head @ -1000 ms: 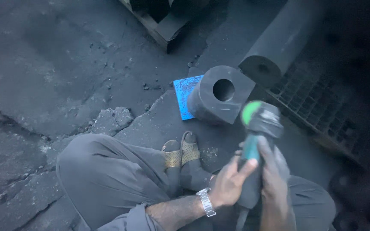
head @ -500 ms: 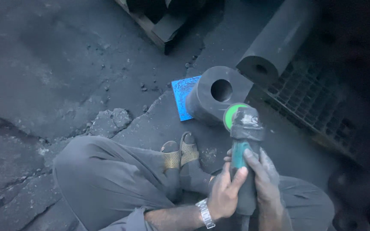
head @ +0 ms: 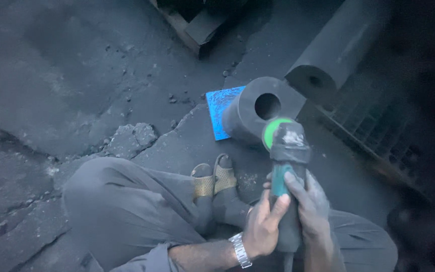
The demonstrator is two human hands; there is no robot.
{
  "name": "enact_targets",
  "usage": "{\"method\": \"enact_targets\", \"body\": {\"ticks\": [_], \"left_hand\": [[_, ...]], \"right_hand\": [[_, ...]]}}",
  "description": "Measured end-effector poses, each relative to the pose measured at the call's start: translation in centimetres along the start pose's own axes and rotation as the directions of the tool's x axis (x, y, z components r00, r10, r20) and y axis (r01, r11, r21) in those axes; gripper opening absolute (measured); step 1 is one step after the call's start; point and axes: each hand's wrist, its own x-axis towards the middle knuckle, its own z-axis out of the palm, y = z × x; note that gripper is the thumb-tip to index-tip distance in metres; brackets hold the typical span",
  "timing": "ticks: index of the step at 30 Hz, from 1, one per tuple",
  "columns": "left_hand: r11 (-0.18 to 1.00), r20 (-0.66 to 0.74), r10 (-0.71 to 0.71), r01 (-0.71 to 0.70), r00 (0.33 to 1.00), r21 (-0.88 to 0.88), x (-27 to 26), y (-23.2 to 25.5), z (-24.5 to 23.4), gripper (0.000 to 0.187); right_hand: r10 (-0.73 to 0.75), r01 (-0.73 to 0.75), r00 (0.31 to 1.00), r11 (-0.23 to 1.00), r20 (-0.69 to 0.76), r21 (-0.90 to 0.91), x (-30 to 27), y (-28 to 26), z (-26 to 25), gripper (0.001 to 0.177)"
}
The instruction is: Grinding and shaping industrial foam blocks using a handheld angle grinder while sitting on the floor.
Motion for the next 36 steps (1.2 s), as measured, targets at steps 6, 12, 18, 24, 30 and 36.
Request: {"method": "enact_targets", "body": {"ticks": [6,12,18,24,30,36], "left_hand": [[0.942,-0.063,-0.113,0.086,0.992,-0.325,0.6,1.2,-0.2,0.064],[0.912,0.028,0.342,-0.339,0.939,0.229,0.5,-1.7,2.8,0.053],[0.973,0.115,-0.094,0.115,0.989,-0.199,1.4,1.5,2.3,0.072],[0.98,-0.002,0.15,-0.149,0.989,-0.132,0.7,-0.3,2.7,0.063],[0.927,0.035,-0.123,0.127,0.992,-0.352,1.3,1.6,1.8,0.062],[0.938,0.016,-0.057,0.058,0.998,-0.341,0.7,1.4,1.4,0.062]], "right_hand": [[-0.05,0.061,0.997,0.974,0.057,-0.218,0.0,-0.7,0.0,0.044],[-0.002,0.009,0.996,0.997,-0.09,0.081,-1.4,-0.1,-2.0,0.044],[-0.04,0.053,0.995,0.989,-0.093,0.138,-1.3,-0.4,-2.6,0.041],[-0.037,0.038,0.999,0.997,-0.006,0.072,-0.2,0.0,-2.3,0.038],[-0.009,0.009,1.0,1.0,0.004,0.003,-0.2,-0.2,-2.5,0.039],[-0.002,0.002,1.0,1.0,-0.014,0.012,-0.2,-0.2,-1.5,0.043]]}}
